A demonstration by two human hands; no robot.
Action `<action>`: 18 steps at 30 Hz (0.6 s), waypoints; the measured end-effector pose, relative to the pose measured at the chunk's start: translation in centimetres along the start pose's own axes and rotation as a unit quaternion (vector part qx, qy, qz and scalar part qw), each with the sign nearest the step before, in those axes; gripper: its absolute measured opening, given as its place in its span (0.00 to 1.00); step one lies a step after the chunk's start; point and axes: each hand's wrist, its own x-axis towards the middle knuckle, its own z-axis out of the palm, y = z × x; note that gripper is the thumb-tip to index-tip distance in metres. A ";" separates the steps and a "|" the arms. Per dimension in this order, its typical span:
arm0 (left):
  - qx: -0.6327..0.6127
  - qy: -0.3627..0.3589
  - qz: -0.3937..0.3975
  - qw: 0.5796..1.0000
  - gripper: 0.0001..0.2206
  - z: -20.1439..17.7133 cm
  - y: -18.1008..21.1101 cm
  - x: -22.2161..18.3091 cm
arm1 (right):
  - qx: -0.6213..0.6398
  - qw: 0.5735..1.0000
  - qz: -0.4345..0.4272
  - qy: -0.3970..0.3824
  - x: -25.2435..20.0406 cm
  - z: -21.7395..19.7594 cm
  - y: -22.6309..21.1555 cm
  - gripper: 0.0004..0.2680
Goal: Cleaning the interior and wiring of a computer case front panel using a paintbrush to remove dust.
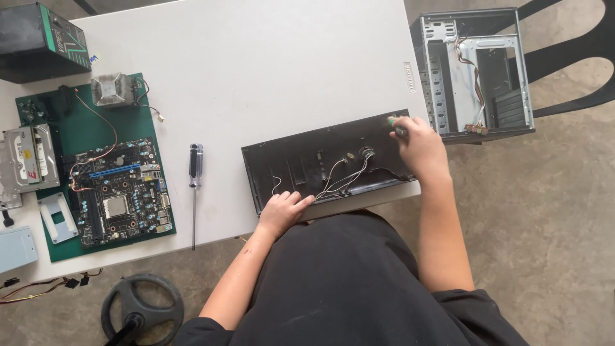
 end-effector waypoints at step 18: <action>-0.005 -0.033 -0.001 0.999 0.12 -0.5 -0.1 1.2 | 0.245 0.965 -0.084 -0.047 -1.2 -0.4 -6.7 0.10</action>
